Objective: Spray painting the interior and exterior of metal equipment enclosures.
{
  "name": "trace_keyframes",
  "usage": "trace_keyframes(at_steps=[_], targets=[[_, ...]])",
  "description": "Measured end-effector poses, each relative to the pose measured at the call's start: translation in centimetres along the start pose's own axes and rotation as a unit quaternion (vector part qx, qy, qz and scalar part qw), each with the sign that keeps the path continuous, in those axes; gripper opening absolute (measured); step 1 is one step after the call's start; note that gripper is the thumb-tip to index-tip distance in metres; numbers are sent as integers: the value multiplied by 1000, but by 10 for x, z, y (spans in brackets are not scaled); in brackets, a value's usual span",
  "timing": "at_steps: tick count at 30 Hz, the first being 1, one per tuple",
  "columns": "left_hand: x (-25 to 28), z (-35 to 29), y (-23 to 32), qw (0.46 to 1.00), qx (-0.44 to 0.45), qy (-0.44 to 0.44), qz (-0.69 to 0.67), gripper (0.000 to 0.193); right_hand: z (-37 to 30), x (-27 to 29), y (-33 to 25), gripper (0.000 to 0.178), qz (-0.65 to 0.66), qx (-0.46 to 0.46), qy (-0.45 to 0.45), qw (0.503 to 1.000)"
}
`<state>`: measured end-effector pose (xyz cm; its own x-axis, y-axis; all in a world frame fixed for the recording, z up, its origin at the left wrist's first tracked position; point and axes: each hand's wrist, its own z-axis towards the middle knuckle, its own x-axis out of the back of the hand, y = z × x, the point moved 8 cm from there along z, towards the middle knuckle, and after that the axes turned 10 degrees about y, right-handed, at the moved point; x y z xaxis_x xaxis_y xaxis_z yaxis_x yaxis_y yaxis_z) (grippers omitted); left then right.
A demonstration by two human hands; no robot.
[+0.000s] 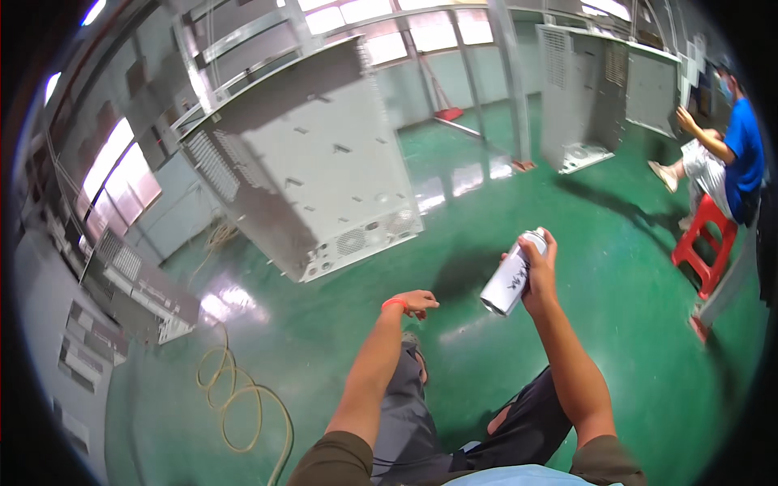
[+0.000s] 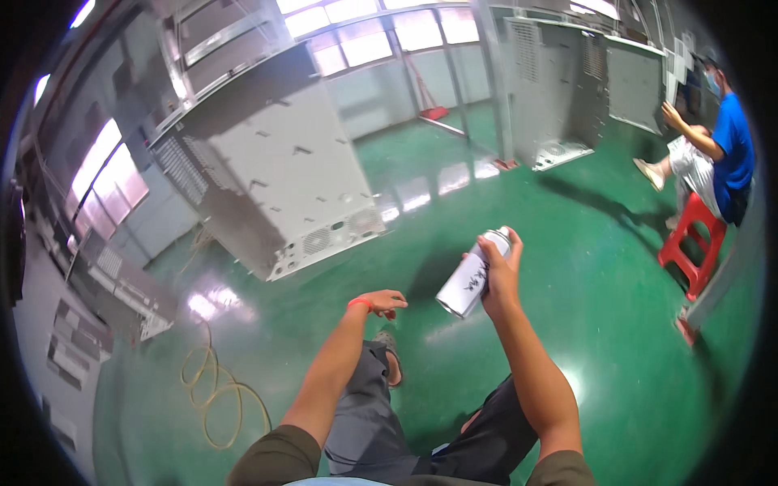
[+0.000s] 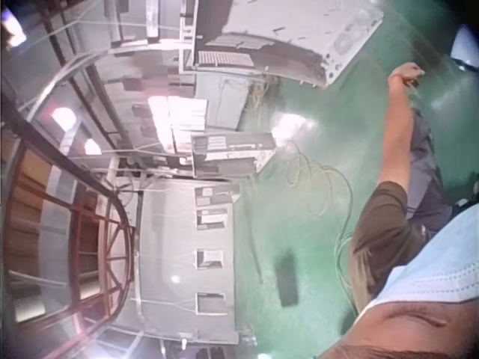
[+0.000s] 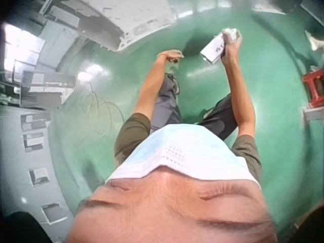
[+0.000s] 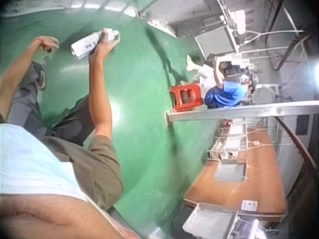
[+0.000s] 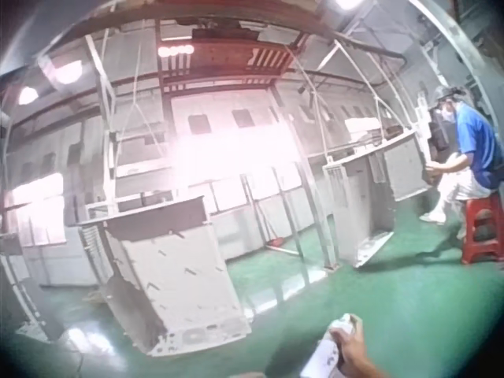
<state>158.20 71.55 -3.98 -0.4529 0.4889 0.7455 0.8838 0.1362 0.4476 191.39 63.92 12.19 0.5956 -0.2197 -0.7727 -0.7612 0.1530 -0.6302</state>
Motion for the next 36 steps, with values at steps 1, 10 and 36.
trace_keyframes(at_steps=[1, 10, 36], targets=[[-3, 6, 11, 1000, -11, 1, -2, 57, 8, 11, -10, 74, 4, 17, 17, 1000], [-11, 50, 24, 1000, -12, -2, -28, 47, 37, 10, -15, 78, 53, -4, 19, 998], [-26, 57, 23, 999, 14, -25, -21, 53, 18, 6, -25, 74, 29, 31, 27, 999]])
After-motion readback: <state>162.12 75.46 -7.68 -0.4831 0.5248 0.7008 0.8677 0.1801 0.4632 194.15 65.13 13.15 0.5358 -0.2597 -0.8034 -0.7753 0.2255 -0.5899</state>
